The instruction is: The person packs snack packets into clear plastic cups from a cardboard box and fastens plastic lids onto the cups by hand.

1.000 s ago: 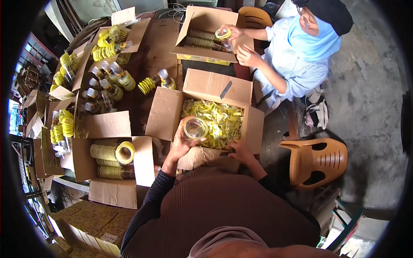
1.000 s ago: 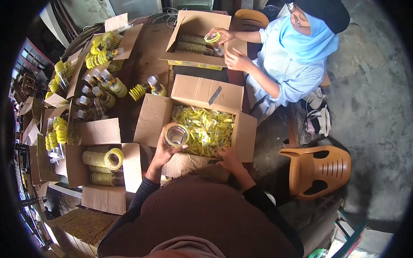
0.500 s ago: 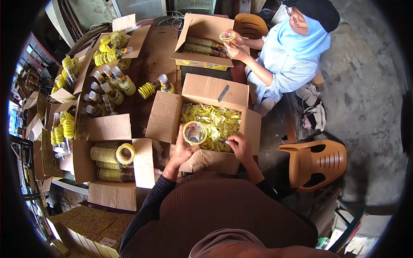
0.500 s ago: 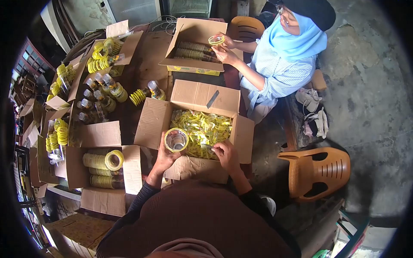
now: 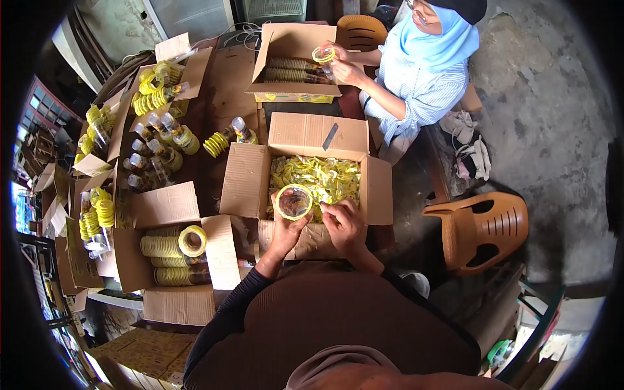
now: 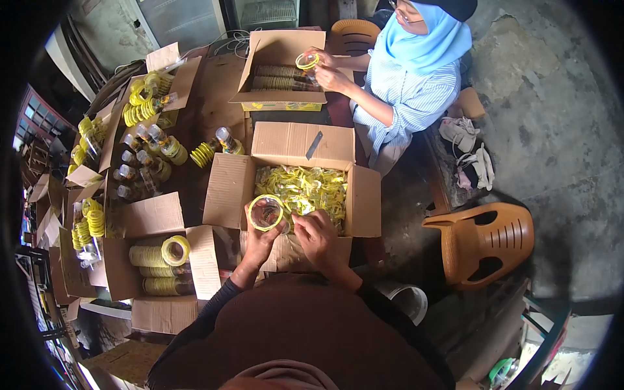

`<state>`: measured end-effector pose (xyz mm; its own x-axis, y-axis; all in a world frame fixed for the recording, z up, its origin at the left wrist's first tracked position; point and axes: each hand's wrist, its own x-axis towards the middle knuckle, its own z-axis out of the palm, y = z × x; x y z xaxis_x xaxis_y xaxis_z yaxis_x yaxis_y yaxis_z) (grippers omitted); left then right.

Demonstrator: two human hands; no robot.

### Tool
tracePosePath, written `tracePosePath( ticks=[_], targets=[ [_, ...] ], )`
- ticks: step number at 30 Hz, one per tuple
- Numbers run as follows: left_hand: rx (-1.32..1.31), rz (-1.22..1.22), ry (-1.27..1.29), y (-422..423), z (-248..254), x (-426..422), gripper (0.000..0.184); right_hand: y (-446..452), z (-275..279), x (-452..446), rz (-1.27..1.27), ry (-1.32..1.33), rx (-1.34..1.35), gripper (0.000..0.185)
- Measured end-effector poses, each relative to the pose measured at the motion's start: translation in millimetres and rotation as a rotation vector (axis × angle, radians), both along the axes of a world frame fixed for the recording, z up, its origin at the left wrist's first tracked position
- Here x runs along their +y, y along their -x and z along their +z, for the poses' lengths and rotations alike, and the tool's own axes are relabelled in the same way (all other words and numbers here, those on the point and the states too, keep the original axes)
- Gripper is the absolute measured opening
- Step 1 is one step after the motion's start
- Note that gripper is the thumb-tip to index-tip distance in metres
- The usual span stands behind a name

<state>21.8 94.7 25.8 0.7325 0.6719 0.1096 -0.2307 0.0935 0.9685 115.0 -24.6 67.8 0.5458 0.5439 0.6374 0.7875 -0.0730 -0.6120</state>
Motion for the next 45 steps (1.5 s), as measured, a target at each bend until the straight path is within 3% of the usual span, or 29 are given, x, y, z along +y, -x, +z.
tracePosePath(
  ticks=[10, 12, 15, 19, 25, 29, 31, 37, 39, 43, 45],
  targets=[
    [-0.028, -0.101, -0.125, -1.3, 0.1, -17.4, 0.057, -10.8, 0.8, 1.5, -0.077, 0.124, 0.001, 0.015],
    [-0.016, -0.081, -0.083, -3.7, -0.6, -17.3, 0.061, -16.5, -6.0, 2.9, -0.085, -0.009, 0.187, 0.015],
    [-0.034, -0.052, -0.007, -3.6, 5.0, -10.0, 0.062, -16.2, 1.8, -2.7, -0.036, -0.059, 0.210, 0.015],
    [-0.027, -0.051, 0.014, -2.7, 3.4, -2.9, 0.062, -11.0, 14.7, -8.8, 0.020, -0.035, -0.026, 0.019],
    [-0.055, -0.089, 0.105, -6.4, 5.3, -8.4, 0.061, -18.4, 10.1, -0.3, 0.016, 0.037, -0.102, 0.016],
    [0.006, -0.166, 0.016, -4.3, 9.8, -10.8, 0.062, -29.6, -4.6, 4.2, 0.026, 0.199, 0.028, 0.008],
    [-0.044, -0.210, 0.063, -3.8, 13.8, -6.7, 0.059, -39.1, -27.0, 2.8, 0.019, 0.261, 0.301, 0.012],
    [-0.049, -0.141, 0.200, 6.2, 10.8, 10.1, 0.062, -51.8, -87.1, -33.6, 0.221, 0.529, 0.412, 0.011],
    [-0.021, -0.114, 0.376, 8.8, 5.1, 12.9, 0.067, -51.3, -96.2, -44.6, 0.359, 0.738, 0.534, 0.013],
    [-0.258, -0.277, 0.529, 5.4, 0.3, 20.3, 0.072, -38.4, -103.1, -54.5, 0.278, 0.779, 0.357, 0.014],
    [-0.239, -0.264, 0.472, 1.8, 14.3, 16.5, 0.075, -33.6, -104.3, -53.7, 0.257, 0.776, 0.294, 0.015]
  ],
)
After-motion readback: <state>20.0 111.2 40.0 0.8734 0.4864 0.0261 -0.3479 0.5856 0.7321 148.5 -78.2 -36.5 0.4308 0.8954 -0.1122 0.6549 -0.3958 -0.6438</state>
